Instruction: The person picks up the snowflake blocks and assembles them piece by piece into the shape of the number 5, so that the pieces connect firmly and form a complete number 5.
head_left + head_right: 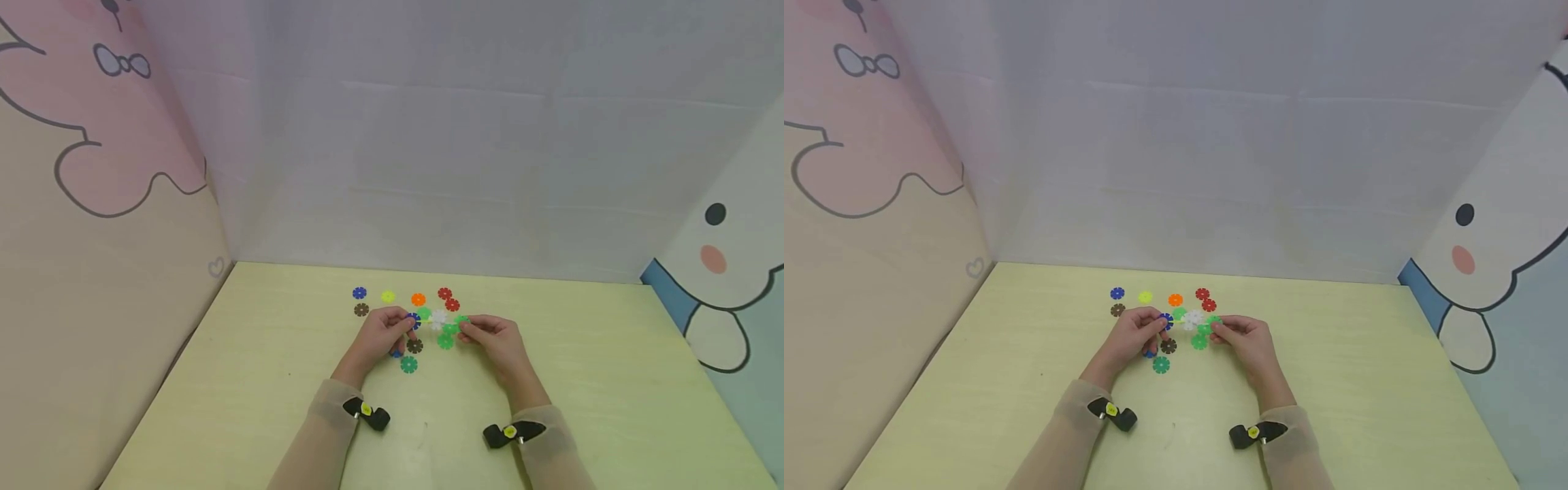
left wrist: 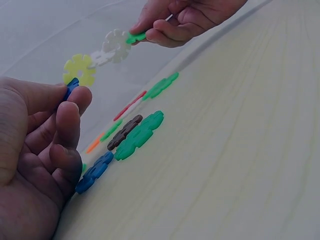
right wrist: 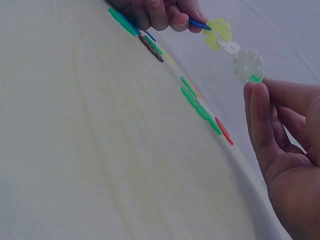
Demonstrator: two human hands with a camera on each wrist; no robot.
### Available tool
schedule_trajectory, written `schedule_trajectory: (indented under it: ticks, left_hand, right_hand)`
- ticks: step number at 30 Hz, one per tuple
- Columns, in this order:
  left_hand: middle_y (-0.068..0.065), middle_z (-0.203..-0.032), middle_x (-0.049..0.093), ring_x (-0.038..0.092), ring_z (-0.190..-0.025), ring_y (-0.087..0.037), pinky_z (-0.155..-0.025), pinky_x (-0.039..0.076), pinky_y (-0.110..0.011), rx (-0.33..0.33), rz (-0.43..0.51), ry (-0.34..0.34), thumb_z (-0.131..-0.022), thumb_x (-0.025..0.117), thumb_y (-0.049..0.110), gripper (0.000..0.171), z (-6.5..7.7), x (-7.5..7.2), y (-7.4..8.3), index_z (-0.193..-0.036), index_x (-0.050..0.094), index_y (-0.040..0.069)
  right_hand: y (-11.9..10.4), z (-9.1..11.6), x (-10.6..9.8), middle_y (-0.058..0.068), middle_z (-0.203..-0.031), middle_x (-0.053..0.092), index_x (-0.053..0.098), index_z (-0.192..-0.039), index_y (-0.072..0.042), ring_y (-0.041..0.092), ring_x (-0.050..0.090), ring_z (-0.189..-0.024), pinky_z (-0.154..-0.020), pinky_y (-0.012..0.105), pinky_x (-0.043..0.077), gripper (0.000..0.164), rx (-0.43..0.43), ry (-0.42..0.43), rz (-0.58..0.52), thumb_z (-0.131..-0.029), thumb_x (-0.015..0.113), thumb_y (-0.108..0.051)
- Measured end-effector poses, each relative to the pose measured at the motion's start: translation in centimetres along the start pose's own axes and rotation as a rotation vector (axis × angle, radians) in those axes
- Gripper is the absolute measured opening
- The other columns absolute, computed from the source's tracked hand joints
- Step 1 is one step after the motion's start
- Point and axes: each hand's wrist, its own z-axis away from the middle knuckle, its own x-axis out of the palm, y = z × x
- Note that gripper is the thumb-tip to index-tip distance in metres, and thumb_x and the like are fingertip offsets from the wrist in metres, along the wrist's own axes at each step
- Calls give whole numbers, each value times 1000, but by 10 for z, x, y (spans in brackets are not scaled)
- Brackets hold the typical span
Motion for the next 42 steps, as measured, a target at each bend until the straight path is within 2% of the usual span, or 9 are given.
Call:
schedule_trajectory:
  ticks: [6,16,23,26,30,37,42]
  left_hand:
    - [-9,-85,77,58,-54,-12,-51,46,-23,-12,-7,15,-109,69,14,15,1,2,1,-101,74,1]
    - [-8,-83,77,55,-55,-11,-52,45,-22,-10,-40,18,-109,69,15,17,1,3,-1,-100,77,2]
    - [-9,-81,77,56,-55,-12,-53,46,-22,-15,-64,-19,-110,68,15,20,3,3,2,-100,78,0]
    - [-9,-82,77,57,-55,-13,-53,47,-23,-14,-54,-14,-110,68,15,20,4,2,2,-102,77,-1]
    - [-9,-83,77,57,-54,-14,-51,46,-23,-12,-24,-11,-109,69,16,19,4,0,1,-101,76,0]
    - [-11,-83,77,54,-54,-15,-52,45,-23,12,-22,-67,-109,69,16,18,4,-2,1,-101,77,1]
    - [-9,-83,76,51,-52,-12,-51,43,-23,6,-34,-51,-111,67,21,24,4,-4,2,-102,79,2]
  right_hand:
    - [1,1,-2,13,-96,81,73,-116,18,13,79,-79,-83,29,64,22,19,-1,22,-99,77,4]
    - [-2,3,-1,9,-93,81,78,-110,12,13,79,-79,-83,29,65,13,42,-3,-1,-98,76,9]
    - [-5,5,-1,6,-92,80,78,-109,13,13,79,-78,-82,29,64,12,51,-13,-8,-98,75,10]
    - [-5,5,0,7,-91,80,78,-108,13,13,78,-78,-82,29,65,11,46,-25,-11,-98,75,11]
    - [-5,4,0,6,-94,79,75,-113,15,13,78,-80,-83,28,64,15,41,-39,6,-99,75,8]
    - [-1,-1,-1,5,-97,79,65,-134,13,17,78,-86,-85,29,64,34,7,-5,28,-103,73,3]
    - [0,-3,-1,3,-95,79,60,-135,15,17,78,-87,-83,27,63,36,12,12,2,-103,73,3]
